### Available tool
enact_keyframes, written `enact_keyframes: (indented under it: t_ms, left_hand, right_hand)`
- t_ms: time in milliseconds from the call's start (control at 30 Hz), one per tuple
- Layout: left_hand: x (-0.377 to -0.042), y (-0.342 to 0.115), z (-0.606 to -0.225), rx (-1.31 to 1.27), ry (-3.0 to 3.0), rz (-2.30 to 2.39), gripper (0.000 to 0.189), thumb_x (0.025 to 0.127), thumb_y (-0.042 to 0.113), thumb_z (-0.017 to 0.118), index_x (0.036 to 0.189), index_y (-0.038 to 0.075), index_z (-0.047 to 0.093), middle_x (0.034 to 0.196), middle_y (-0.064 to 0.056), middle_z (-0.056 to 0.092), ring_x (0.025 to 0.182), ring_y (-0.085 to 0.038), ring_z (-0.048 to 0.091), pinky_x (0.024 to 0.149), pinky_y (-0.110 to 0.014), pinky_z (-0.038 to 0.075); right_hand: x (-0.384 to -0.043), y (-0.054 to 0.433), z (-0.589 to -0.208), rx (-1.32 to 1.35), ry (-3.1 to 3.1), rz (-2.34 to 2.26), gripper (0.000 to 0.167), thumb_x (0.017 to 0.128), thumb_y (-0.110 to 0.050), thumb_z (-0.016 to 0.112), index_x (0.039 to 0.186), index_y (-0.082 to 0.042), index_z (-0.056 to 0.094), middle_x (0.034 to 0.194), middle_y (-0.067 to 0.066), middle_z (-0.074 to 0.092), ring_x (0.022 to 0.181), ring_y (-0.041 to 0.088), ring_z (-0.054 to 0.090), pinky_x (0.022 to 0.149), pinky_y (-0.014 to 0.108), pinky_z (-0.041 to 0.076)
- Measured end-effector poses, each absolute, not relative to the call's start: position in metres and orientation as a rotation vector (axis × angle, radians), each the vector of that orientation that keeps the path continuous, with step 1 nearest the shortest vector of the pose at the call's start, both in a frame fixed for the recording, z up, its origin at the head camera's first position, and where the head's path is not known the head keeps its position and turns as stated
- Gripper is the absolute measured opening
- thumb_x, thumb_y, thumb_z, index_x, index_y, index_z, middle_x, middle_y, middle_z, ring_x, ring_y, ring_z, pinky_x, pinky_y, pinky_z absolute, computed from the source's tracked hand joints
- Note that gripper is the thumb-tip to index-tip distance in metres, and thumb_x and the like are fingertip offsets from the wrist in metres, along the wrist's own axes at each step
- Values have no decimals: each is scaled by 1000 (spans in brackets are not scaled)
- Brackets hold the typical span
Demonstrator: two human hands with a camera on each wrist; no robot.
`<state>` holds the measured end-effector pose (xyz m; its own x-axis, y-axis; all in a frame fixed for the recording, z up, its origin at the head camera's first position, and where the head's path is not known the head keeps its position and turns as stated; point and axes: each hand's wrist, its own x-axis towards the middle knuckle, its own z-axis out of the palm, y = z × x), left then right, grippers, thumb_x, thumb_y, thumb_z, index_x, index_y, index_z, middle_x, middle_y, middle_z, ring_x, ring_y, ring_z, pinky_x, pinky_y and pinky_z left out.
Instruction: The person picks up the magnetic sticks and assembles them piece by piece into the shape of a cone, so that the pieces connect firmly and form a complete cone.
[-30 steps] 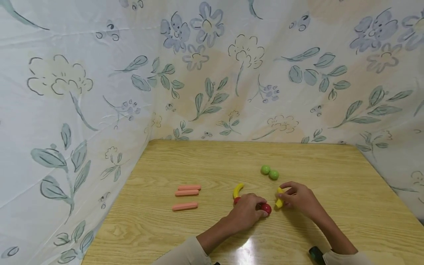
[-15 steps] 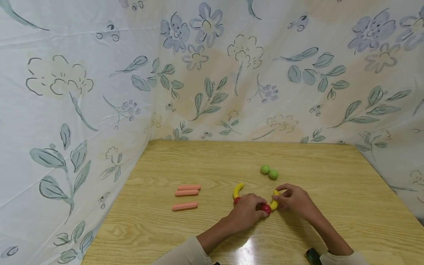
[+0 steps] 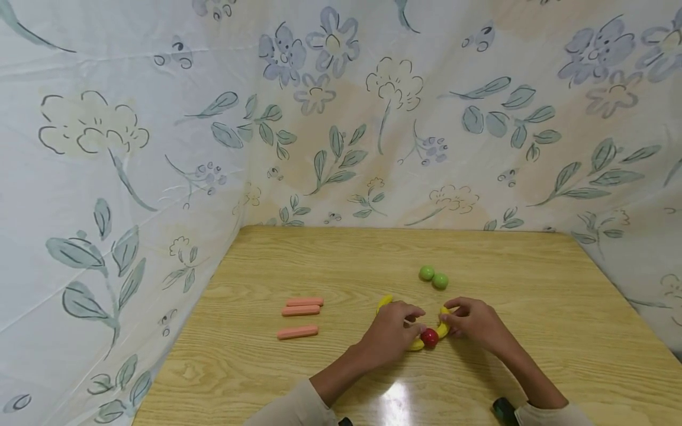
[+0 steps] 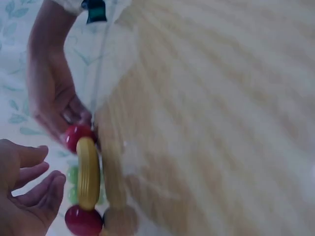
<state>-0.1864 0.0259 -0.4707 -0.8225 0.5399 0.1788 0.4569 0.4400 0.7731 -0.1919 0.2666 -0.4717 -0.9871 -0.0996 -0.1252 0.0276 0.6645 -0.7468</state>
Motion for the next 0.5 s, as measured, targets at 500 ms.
enact_keyframes:
  t_ms: [500]
  left_hand:
    - [-211, -2, -479, 561, 2846, 1167, 36, 105, 21, 67, 135, 1, 71, 132, -17, 62, 121, -34, 57, 95, -46, 56]
  right_hand:
    - [-183, 258, -467, -67, 2670, -1210, 56, 98, -27, 77, 137, 9, 59, 93, 9, 71, 70, 20, 67, 60, 34, 55]
